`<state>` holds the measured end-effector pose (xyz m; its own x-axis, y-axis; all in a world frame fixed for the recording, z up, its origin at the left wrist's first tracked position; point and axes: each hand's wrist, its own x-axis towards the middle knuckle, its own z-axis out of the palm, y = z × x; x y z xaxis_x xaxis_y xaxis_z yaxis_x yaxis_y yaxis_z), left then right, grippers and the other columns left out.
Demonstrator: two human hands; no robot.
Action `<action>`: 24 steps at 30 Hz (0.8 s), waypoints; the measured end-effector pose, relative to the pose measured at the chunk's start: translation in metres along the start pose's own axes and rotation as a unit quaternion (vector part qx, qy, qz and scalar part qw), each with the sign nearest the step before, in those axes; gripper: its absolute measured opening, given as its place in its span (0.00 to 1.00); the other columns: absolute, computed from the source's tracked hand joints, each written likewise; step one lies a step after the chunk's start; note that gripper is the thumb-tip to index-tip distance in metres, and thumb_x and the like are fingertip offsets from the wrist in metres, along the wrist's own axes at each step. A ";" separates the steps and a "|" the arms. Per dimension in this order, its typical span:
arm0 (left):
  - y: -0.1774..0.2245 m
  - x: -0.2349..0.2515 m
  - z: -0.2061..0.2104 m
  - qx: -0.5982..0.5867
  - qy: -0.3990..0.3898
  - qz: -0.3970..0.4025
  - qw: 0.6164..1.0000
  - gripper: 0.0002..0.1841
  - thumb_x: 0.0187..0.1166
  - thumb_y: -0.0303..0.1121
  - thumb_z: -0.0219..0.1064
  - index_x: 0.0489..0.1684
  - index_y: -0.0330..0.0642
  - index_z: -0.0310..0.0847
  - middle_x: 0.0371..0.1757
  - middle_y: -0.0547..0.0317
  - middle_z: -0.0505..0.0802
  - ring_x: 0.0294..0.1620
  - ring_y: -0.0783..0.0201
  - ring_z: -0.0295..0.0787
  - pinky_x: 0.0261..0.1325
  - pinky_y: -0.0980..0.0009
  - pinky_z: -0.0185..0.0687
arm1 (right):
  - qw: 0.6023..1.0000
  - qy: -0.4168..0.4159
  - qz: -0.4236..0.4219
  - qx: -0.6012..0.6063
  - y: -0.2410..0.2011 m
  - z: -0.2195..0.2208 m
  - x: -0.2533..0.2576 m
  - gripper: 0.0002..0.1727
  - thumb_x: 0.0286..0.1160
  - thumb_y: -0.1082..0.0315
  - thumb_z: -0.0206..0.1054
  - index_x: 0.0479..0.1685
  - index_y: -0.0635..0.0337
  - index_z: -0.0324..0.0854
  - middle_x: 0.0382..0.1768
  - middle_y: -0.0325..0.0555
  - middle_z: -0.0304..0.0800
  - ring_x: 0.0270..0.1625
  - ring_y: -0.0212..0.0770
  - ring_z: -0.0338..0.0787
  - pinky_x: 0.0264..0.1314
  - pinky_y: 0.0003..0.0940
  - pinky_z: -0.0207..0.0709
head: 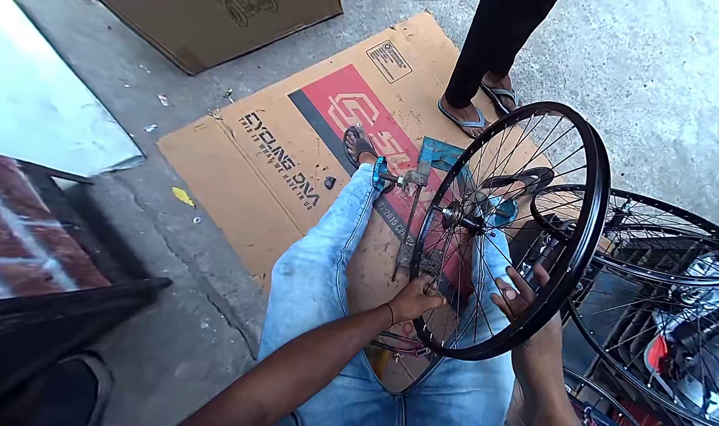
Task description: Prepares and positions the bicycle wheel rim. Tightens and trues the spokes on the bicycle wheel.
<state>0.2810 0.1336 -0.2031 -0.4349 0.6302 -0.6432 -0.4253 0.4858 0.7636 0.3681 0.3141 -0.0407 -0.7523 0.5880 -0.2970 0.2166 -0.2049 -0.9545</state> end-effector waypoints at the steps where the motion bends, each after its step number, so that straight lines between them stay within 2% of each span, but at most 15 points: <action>1: -0.001 0.000 0.000 0.005 0.004 0.004 1.000 0.23 0.76 0.44 0.72 0.61 0.37 0.77 0.39 0.52 0.85 0.37 0.61 0.81 0.46 0.60 0.79 | 0.999 0.009 -0.030 -0.034 -0.007 -0.006 0.003 0.45 0.67 0.69 0.72 0.89 0.55 0.55 0.74 0.50 0.82 0.67 0.45 0.89 0.65 0.41 0.88; 2: -0.001 0.000 0.001 0.005 0.007 0.009 1.000 0.24 0.76 0.44 0.71 0.63 0.37 0.77 0.40 0.52 0.87 0.38 0.61 0.82 0.48 0.60 0.80 | 0.998 0.013 -0.031 -0.049 -0.014 -0.011 0.007 0.46 0.65 0.65 0.72 0.90 0.52 0.57 0.76 0.47 0.80 0.71 0.43 0.86 0.68 0.41 0.85; 3: 0.000 0.000 0.001 -0.001 0.007 0.016 1.000 0.24 0.76 0.44 0.71 0.63 0.36 0.77 0.40 0.53 0.87 0.39 0.62 0.83 0.49 0.61 0.80 | 0.999 0.008 -0.002 -0.038 -0.018 -0.016 0.012 0.40 0.73 0.60 0.66 0.90 0.49 0.59 0.77 0.45 0.79 0.74 0.42 0.84 0.71 0.43 0.82; 5: 0.004 0.000 0.002 -0.012 0.004 0.013 1.000 0.25 0.78 0.43 0.71 0.66 0.35 0.77 0.43 0.52 0.88 0.41 0.62 0.83 0.52 0.60 0.80 | 0.992 -0.010 0.127 -0.002 -0.020 -0.014 0.021 0.28 0.90 0.49 0.47 0.85 0.47 0.64 0.70 0.45 0.86 0.66 0.43 0.88 0.64 0.45 0.83; 6: 0.006 -0.001 0.002 -0.016 0.005 0.007 1.000 0.25 0.78 0.42 0.71 0.66 0.35 0.76 0.43 0.51 0.89 0.42 0.62 0.84 0.53 0.60 0.80 | 0.979 -0.030 0.200 0.016 -0.015 -0.008 0.025 0.29 0.93 0.44 0.43 0.84 0.48 0.65 0.66 0.49 0.87 0.62 0.46 0.90 0.61 0.46 0.83; 8: 0.006 -0.002 0.000 -0.021 0.009 0.003 1.000 0.26 0.77 0.43 0.71 0.68 0.36 0.76 0.45 0.51 0.89 0.43 0.62 0.85 0.54 0.61 0.81 | 0.940 -0.100 0.323 0.054 0.008 0.006 0.033 0.37 0.89 0.34 0.44 0.81 0.53 0.67 0.61 0.55 0.88 0.58 0.50 0.90 0.59 0.49 0.84; 10: 0.005 -0.004 -0.004 -0.029 0.010 0.010 0.999 0.24 0.77 0.42 0.69 0.66 0.37 0.77 0.45 0.53 0.90 0.43 0.63 0.86 0.54 0.62 0.81 | 0.902 -0.149 0.390 0.109 0.024 0.022 0.038 0.43 0.82 0.28 0.44 0.77 0.58 0.70 0.57 0.58 0.88 0.57 0.53 0.91 0.60 0.54 0.84; 13: 0.001 -0.007 -0.011 -0.051 0.005 0.020 0.998 0.23 0.78 0.42 0.67 0.65 0.38 0.77 0.46 0.52 0.91 0.44 0.64 0.88 0.54 0.63 0.83 | 0.888 -0.164 0.397 0.164 0.028 0.033 0.041 0.36 0.82 0.38 0.53 0.73 0.61 0.70 0.54 0.62 0.88 0.54 0.58 0.92 0.61 0.60 0.84; 16: -0.006 -0.009 -0.014 -0.078 -0.016 0.026 0.996 0.26 0.75 0.40 0.70 0.70 0.37 0.75 0.49 0.53 0.91 0.45 0.65 0.88 0.55 0.65 0.84 | 0.891 -0.142 0.399 0.164 0.030 0.035 0.035 0.27 0.83 0.50 0.57 0.69 0.61 0.73 0.51 0.63 0.89 0.50 0.58 0.93 0.57 0.58 0.86; 19: -0.006 -0.008 -0.012 -0.104 -0.045 0.024 0.993 0.36 0.68 0.39 0.74 0.79 0.38 0.68 0.53 0.52 0.90 0.49 0.65 0.89 0.58 0.65 0.85 | 0.884 -0.136 0.400 0.199 0.039 0.026 0.030 0.25 0.80 0.57 0.61 0.71 0.63 0.71 0.52 0.66 0.89 0.50 0.60 0.93 0.55 0.58 0.88; 21: -0.006 -0.008 -0.008 -0.099 -0.056 0.015 0.993 0.43 0.65 0.40 0.77 0.84 0.38 0.62 0.58 0.49 0.90 0.53 0.62 0.90 0.61 0.62 0.85 | 0.887 -0.131 0.397 0.196 0.039 0.021 0.028 0.26 0.73 0.63 0.63 0.71 0.64 0.71 0.54 0.64 0.88 0.48 0.58 0.93 0.53 0.55 0.89; 22: -0.006 -0.008 -0.005 -0.089 -0.060 0.008 0.994 0.45 0.64 0.40 0.79 0.85 0.38 0.59 0.60 0.48 0.89 0.55 0.60 0.90 0.63 0.62 0.85 | 0.889 -0.130 0.394 0.194 0.039 0.017 0.025 0.25 0.73 0.65 0.62 0.70 0.64 0.70 0.56 0.62 0.88 0.48 0.56 0.93 0.52 0.53 0.89; 24: -0.007 -0.007 0.000 -0.046 -0.061 -0.008 0.997 0.44 0.61 0.38 0.79 0.82 0.36 0.61 0.62 0.46 0.87 0.57 0.58 0.88 0.63 0.59 0.84 | 0.891 -0.126 0.386 0.203 0.043 0.010 0.017 0.26 0.73 0.67 0.60 0.73 0.63 0.68 0.58 0.60 0.88 0.47 0.53 0.93 0.52 0.51 0.89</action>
<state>0.2868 0.1261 -0.2037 -0.3300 0.6943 -0.6396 -0.5058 0.4421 0.7408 0.3585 0.3077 -0.0864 -0.6043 -0.0346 -0.7960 0.5250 -0.7687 -0.3652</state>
